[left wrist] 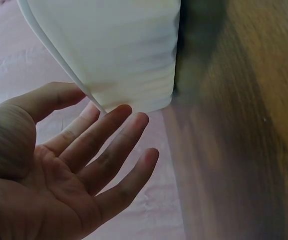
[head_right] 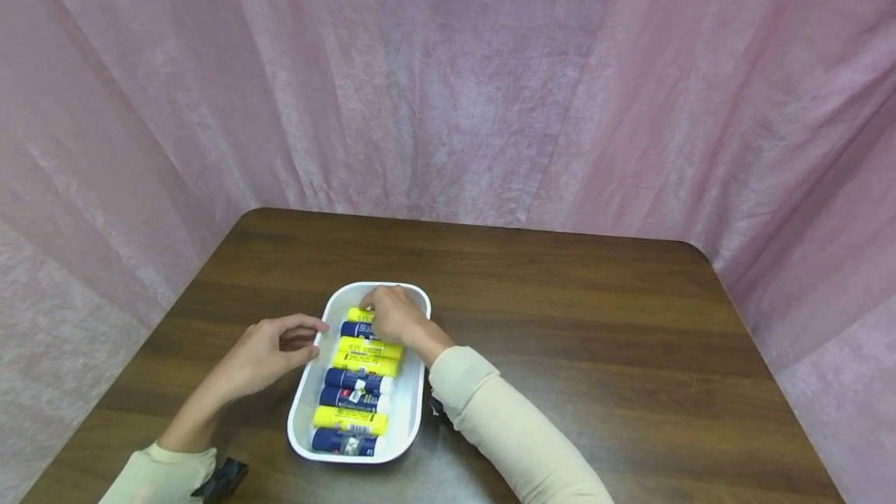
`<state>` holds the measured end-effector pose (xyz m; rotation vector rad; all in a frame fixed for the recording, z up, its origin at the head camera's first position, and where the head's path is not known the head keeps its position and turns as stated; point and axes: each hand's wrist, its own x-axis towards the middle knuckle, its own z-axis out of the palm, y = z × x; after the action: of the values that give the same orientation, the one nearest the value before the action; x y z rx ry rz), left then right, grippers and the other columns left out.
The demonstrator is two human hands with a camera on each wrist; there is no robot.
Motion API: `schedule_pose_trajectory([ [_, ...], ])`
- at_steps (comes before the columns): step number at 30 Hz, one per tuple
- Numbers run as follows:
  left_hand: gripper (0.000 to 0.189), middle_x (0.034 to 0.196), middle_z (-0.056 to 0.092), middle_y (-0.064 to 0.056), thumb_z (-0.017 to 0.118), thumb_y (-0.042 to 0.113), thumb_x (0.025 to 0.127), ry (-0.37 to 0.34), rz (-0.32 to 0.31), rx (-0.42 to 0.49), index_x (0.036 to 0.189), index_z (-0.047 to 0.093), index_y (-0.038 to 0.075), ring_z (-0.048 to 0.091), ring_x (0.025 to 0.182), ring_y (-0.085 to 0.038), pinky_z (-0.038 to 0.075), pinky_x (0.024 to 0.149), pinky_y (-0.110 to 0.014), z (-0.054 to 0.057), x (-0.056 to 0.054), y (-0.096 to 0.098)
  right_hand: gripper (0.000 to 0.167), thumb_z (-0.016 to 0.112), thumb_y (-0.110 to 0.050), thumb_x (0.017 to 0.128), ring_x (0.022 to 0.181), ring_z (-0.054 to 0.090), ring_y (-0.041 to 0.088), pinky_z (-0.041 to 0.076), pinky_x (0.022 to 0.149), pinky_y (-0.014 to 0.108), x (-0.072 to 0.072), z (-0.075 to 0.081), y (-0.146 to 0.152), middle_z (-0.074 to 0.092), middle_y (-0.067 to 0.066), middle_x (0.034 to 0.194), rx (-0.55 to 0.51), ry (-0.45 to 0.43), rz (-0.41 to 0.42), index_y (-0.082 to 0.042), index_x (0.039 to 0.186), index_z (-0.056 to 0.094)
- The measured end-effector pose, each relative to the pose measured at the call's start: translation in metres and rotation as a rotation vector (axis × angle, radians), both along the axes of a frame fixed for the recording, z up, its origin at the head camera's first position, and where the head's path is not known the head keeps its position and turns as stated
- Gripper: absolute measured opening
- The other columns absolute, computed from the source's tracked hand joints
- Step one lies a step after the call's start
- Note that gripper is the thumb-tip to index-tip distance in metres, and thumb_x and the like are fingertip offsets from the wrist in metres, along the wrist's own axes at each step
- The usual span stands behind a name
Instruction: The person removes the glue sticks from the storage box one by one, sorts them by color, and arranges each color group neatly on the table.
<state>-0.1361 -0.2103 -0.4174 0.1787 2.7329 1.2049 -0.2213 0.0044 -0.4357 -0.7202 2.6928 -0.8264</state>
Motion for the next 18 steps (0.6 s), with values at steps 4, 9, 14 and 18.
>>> schedule_pose_trajectory([
  [4,0.030,0.124,0.075,-0.014,0.075,0.011,0.093,0.003,-0.003,-0.003,0.123,0.072,0.008,0.074,0.113,-0.029,0.062,0.095,-0.046,0.001,0.000,-0.002,0.042,0.058,0.005,0.092,0.100,0.066,0.017,0.055,0.093,0.030,0.002,0.003,0.000,0.077,0.005,0.119,-0.037,0.019,0.015,-0.012,0.128,0.074],
  [9,0.031,0.124,0.075,-0.014,0.075,0.012,0.093,0.012,-0.010,-0.001,0.123,0.072,0.008,0.074,0.113,-0.029,0.062,0.095,-0.045,0.001,0.000,-0.005,0.042,0.059,0.003,0.094,0.098,0.066,0.014,0.055,0.088,0.028,0.003,0.014,0.004,0.078,0.004,0.118,-0.112,0.028,0.011,-0.015,0.128,0.075],
  [14,0.031,0.125,0.074,-0.014,0.075,0.012,0.093,0.010,-0.012,0.014,0.124,0.072,0.008,0.074,0.114,-0.030,0.062,0.095,-0.045,0.001,0.001,-0.006,0.034,0.064,-0.001,0.095,0.099,0.072,0.018,0.059,0.086,0.031,0.004,0.031,0.017,0.078,0.008,0.116,-0.254,-0.017,-0.026,-0.010,0.126,0.075],
  [18,0.031,0.125,0.074,-0.015,0.075,0.013,0.093,0.014,-0.012,0.018,0.124,0.072,0.008,0.074,0.114,-0.030,0.062,0.095,-0.045,0.001,0.000,-0.005,0.035,0.069,-0.003,0.094,0.098,0.073,0.021,0.062,0.080,0.029,0.003,0.041,0.033,0.077,0.011,0.115,-0.386,-0.094,-0.094,-0.008,0.128,0.073],
])
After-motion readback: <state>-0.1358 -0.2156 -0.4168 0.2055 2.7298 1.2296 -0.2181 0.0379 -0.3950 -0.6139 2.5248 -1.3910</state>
